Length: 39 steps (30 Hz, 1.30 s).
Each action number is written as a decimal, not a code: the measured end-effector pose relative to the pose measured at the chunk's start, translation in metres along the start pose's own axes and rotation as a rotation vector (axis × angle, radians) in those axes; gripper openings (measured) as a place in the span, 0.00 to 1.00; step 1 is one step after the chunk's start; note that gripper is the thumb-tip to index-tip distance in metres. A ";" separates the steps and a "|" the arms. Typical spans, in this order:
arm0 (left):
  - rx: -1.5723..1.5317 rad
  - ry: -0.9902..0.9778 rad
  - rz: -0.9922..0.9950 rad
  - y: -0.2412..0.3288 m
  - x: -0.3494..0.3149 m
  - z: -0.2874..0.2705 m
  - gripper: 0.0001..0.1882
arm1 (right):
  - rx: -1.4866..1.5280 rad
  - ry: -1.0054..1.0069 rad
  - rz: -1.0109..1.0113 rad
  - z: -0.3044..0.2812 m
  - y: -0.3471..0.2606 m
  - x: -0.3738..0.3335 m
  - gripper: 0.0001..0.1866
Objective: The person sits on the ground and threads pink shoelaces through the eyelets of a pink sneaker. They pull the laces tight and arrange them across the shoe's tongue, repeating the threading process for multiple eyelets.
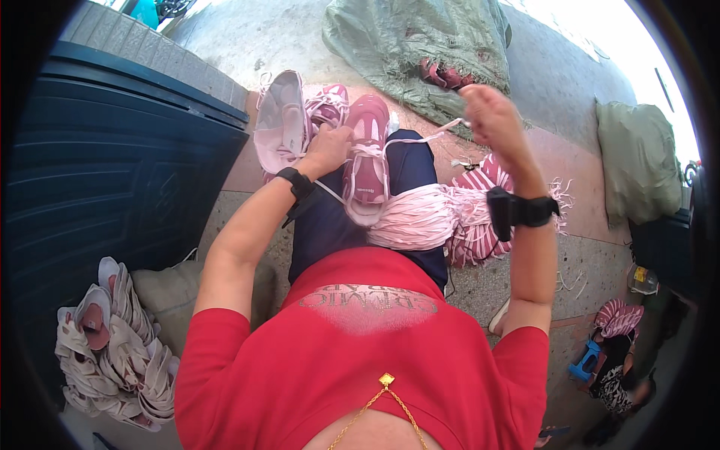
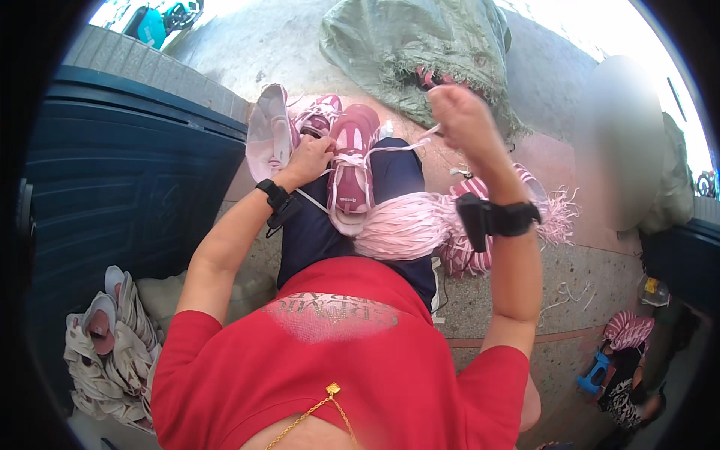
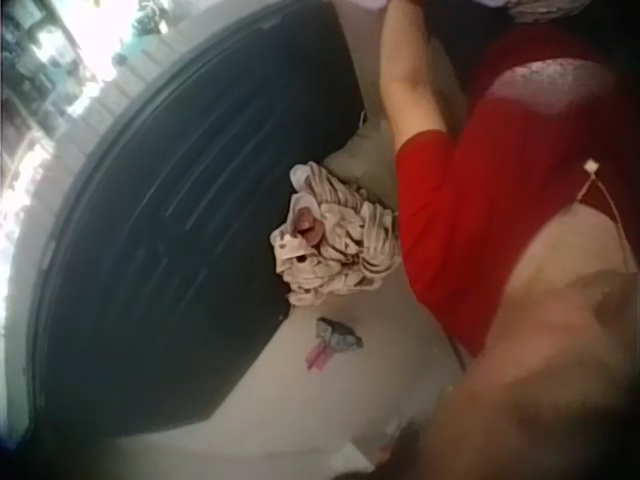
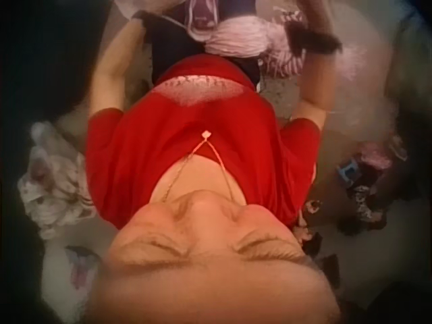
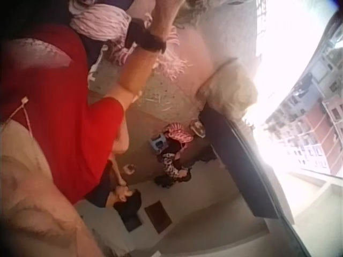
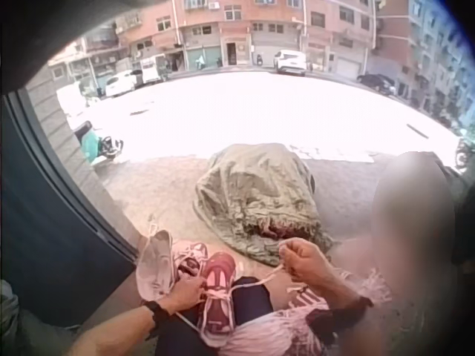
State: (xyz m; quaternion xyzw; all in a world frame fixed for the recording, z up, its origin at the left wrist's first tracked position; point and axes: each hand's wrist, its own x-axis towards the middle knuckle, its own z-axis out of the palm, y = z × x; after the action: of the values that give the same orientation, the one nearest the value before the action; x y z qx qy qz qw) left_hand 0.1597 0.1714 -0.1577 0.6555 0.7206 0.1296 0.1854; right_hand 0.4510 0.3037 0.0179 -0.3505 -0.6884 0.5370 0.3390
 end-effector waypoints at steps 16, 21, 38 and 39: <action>0.459 -0.041 0.853 0.049 0.029 -0.001 0.04 | -0.725 -0.422 0.406 0.095 0.110 -0.053 0.15; -0.135 -0.468 0.044 0.017 0.051 -0.028 0.18 | -0.634 -0.331 0.319 0.121 0.119 -0.064 0.17; 0.070 -0.172 -0.082 0.020 0.024 -0.019 0.13 | -0.566 0.049 0.178 0.014 0.118 -0.072 0.13; 0.055 -0.198 -0.068 0.011 0.016 -0.016 0.13 | -0.544 0.123 0.114 0.027 0.117 -0.069 0.13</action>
State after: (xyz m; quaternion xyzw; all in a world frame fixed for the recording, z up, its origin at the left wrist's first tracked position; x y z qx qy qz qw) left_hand 0.1615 0.1891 -0.1405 0.6451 0.7239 0.0379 0.2416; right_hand 0.4783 0.2522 -0.1079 -0.4986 -0.7646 0.3283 0.2428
